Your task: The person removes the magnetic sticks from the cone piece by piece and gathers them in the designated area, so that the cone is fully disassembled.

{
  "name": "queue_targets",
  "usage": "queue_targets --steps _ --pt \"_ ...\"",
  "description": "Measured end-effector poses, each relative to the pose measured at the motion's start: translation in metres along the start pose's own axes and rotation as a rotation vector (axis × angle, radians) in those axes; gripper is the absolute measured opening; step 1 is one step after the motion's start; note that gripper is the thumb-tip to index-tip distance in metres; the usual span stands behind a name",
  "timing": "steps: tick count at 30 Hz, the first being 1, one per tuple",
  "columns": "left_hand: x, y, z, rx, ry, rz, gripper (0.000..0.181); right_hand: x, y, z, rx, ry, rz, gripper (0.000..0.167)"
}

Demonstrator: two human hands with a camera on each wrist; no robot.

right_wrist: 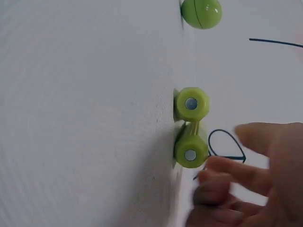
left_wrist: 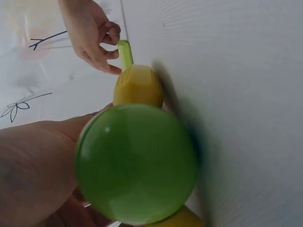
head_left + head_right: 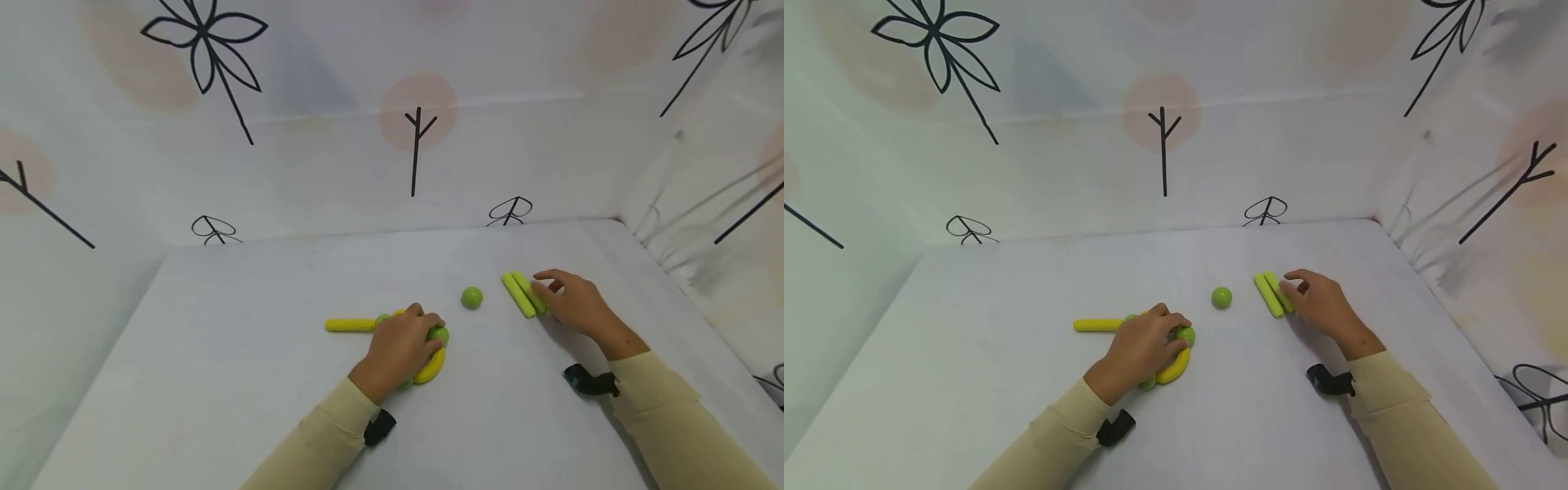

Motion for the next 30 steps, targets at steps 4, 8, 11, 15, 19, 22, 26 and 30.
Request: queue_targets --steps 4,8,11,15,19,22,26,30 --pt "0.0 0.005 0.004 -0.026 -0.013 0.022 0.037 -0.022 0.01 0.008 0.183 0.111 -0.029 0.042" --pt "-0.007 0.021 0.01 -0.026 0.011 0.121 0.037 -0.066 0.012 0.015 0.244 0.251 -0.086 0.032" --pt "-0.019 0.036 0.018 0.016 0.067 0.171 0.03 -0.104 0.007 0.015 0.233 0.369 -0.11 0.027" --pt "-0.039 0.048 0.028 0.08 0.146 0.157 0.021 -0.143 -0.006 0.014 0.203 0.479 -0.108 0.022" --pt "-0.056 0.05 0.034 0.071 0.232 0.112 0.019 -0.166 -0.025 0.015 0.162 0.544 -0.119 0.022" --pt "-0.067 0.044 0.034 0.03 0.28 0.074 0.024 -0.173 -0.044 0.015 0.096 0.561 -0.125 0.027" --pt "-0.076 0.034 0.034 -0.018 0.304 0.013 0.033 -0.171 -0.067 0.013 -0.046 0.534 -0.114 0.034" --pt "-0.082 0.021 0.034 -0.069 0.312 -0.022 0.036 -0.167 -0.082 0.013 -0.16 0.53 -0.073 0.034"
Point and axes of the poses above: each hand's wrist, its own z-axis away from the middle knuckle, its own y-axis out of the back of the hand, x = y × z, the point moved 5 cm from there along -z, towards the middle knuckle, and after that the axes turned 8 degrees about y, right-handed, at the moved point
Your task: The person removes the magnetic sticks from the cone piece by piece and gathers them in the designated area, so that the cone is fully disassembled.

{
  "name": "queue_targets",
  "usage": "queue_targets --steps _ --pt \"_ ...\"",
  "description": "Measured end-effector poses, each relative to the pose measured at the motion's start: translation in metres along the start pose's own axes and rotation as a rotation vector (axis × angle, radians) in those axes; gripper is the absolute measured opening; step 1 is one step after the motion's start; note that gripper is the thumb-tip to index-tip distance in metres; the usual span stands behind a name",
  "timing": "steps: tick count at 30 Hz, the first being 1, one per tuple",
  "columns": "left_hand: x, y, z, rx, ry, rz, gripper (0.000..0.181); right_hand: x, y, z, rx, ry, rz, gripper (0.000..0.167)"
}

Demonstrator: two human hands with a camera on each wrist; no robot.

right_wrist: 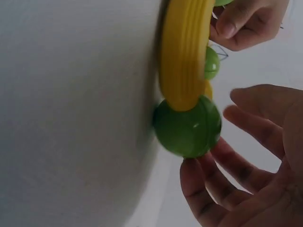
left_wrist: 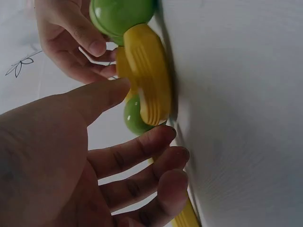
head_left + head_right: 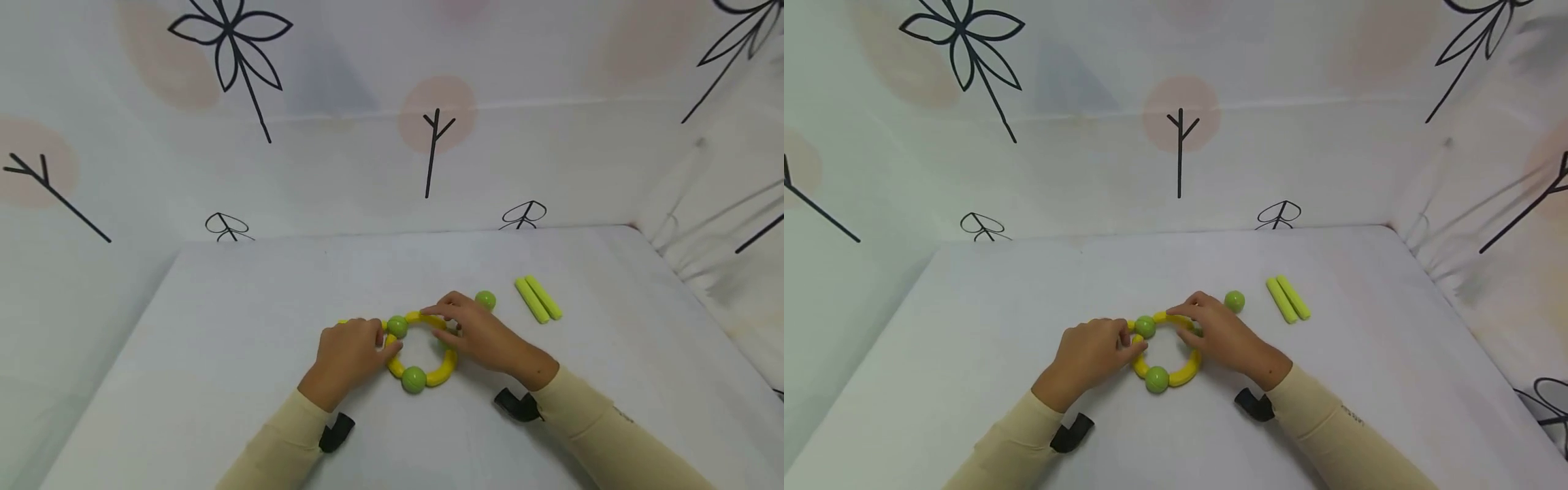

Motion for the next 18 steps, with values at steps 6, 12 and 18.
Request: queue_targets --steps 6,12,18 --pt "0.0 -0.008 -0.002 -0.018 -0.015 0.018 0.033 0.005 -0.003 0.003 -0.049 -0.017 -0.001 0.031" --pt "-0.001 -0.006 -0.002 -0.036 -0.006 0.054 0.026 0.006 -0.006 0.005 -0.09 -0.014 -0.002 0.024" --pt "-0.003 -0.003 -0.004 -0.033 -0.003 0.047 0.02 0.002 -0.013 0.005 -0.186 -0.031 -0.056 0.025"
Point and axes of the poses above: each hand's wrist, its own z-axis away from the middle knuckle, its own y-axis out of the back of the hand, x = y × z, the point moved 5 cm from there along -z, towards the middle knuckle, and after that the axes turned 8 degrees about y, right-handed, at the moved point
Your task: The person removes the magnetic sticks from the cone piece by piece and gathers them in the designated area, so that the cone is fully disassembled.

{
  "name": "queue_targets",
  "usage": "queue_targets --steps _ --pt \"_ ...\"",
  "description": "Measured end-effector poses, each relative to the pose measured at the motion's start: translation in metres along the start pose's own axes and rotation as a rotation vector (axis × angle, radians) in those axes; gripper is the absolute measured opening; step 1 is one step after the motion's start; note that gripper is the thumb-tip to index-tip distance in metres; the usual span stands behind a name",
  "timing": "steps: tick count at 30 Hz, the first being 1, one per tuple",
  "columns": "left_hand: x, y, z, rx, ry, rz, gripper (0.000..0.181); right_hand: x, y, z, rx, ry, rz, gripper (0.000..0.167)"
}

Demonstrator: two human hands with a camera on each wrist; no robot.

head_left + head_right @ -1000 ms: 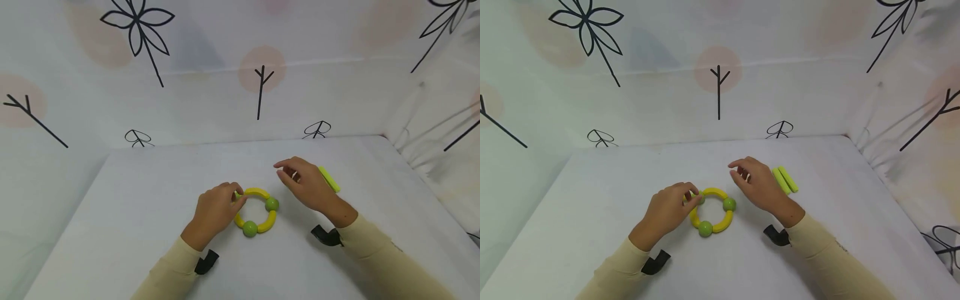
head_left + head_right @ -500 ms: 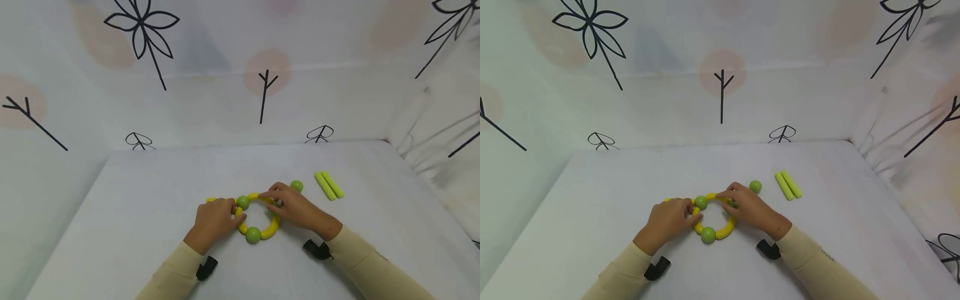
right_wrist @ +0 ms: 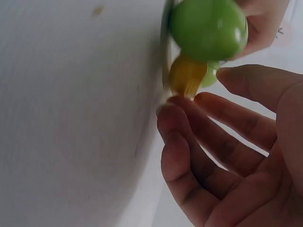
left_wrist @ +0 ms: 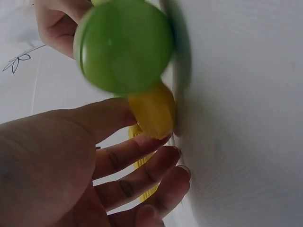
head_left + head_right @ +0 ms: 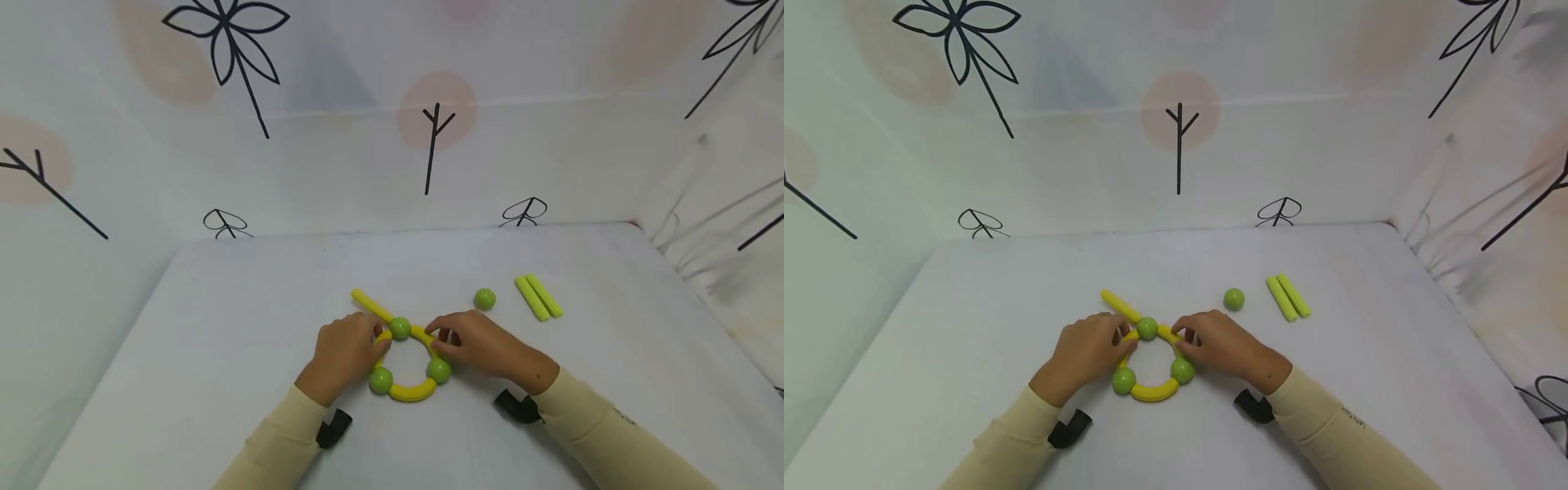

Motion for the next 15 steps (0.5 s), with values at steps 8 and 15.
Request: queue_targets --steps 8,15 --pt "-0.001 0.005 -0.002 0.058 -0.06 -0.035 0.019 -0.014 -0.01 0.001 -0.072 0.048 -0.03 0.026" --pt "-0.001 0.005 -0.003 0.071 -0.087 -0.034 0.02 -0.02 -0.015 0.003 -0.098 0.083 -0.045 0.025"
Point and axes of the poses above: each hand's wrist, its own z-axis away from the middle knuckle, its own y-axis out of the back of the hand, x = y × z, the point moved 5 cm from there along -z, towards the middle knuckle, and after that the axes turned 8 degrees about y, right-handed, at the moved point
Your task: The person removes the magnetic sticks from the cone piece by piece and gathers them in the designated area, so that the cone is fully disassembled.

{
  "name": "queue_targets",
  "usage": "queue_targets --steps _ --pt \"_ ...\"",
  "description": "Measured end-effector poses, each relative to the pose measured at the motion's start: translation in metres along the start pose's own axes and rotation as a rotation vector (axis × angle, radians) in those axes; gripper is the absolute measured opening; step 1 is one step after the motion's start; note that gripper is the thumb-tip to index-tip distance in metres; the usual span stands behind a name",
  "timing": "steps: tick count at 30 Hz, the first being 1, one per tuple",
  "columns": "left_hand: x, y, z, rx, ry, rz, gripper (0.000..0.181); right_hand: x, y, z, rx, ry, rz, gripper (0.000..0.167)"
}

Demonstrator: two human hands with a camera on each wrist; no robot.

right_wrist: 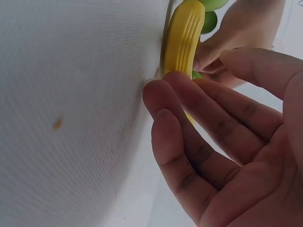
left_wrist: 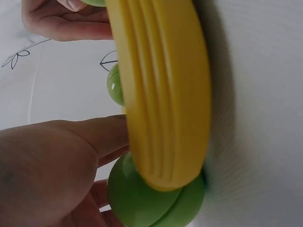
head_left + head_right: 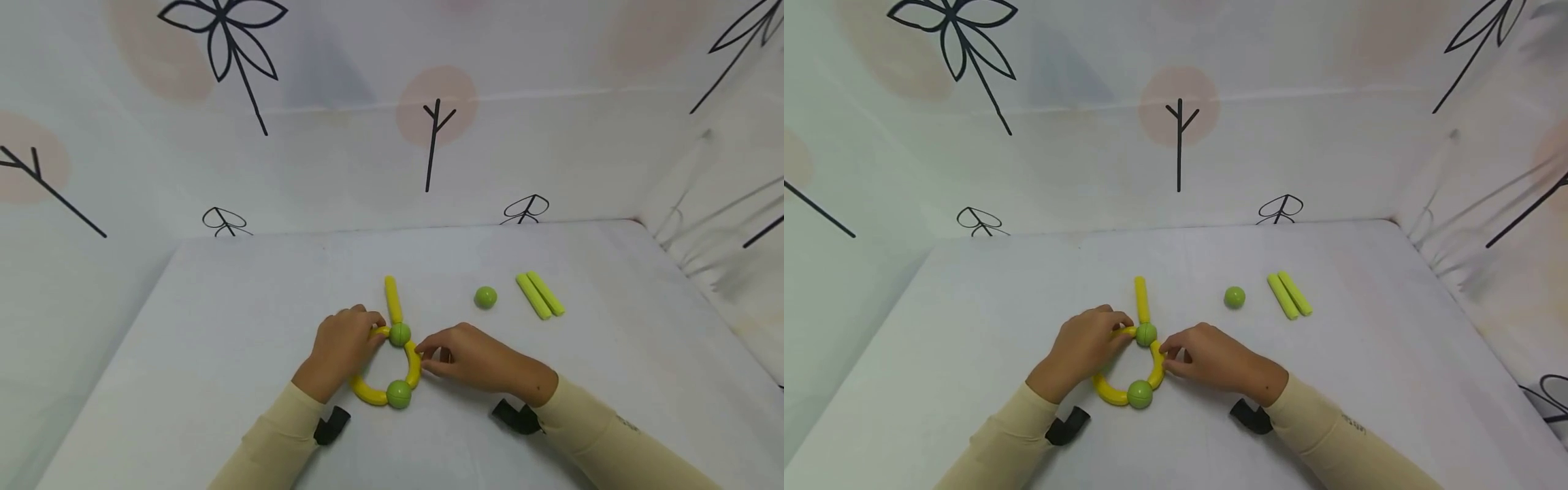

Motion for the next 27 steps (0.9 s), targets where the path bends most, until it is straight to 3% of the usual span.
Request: queue_targets --steps 6,9,15,20,27 --pt "0.0 0.001 0.0 -0.007 -0.001 0.017 0.021 0.0 0.003 -0.002 0.016 0.024 -0.009 0.021" --pt "0.0 0.001 0.0 -0.003 -0.004 0.029 0.02 0.005 0.008 -0.005 0.061 -0.007 -0.015 0.017" --pt "0.0 -0.001 -0.001 -0.001 -0.005 0.031 0.02 0.026 0.022 -0.028 0.154 -0.14 -0.064 0.015" --pt "0.0 -0.002 -0.002 0.002 -0.004 0.025 0.02 0.042 0.023 -0.053 0.135 -0.268 -0.138 0.022" --pt "0.003 0.001 -0.002 0.013 -0.015 0.03 0.02 0.051 0.02 -0.074 0.075 -0.371 -0.266 0.032"
Point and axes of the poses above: each hand's wrist, its own z-axis away from the middle knuckle, its own y-axis out of the back of the hand, x = y × z, the point moved 5 cm from there along -z, towards the middle knuckle, and after that the axes turned 8 degrees about y, right-handed, at the moved point
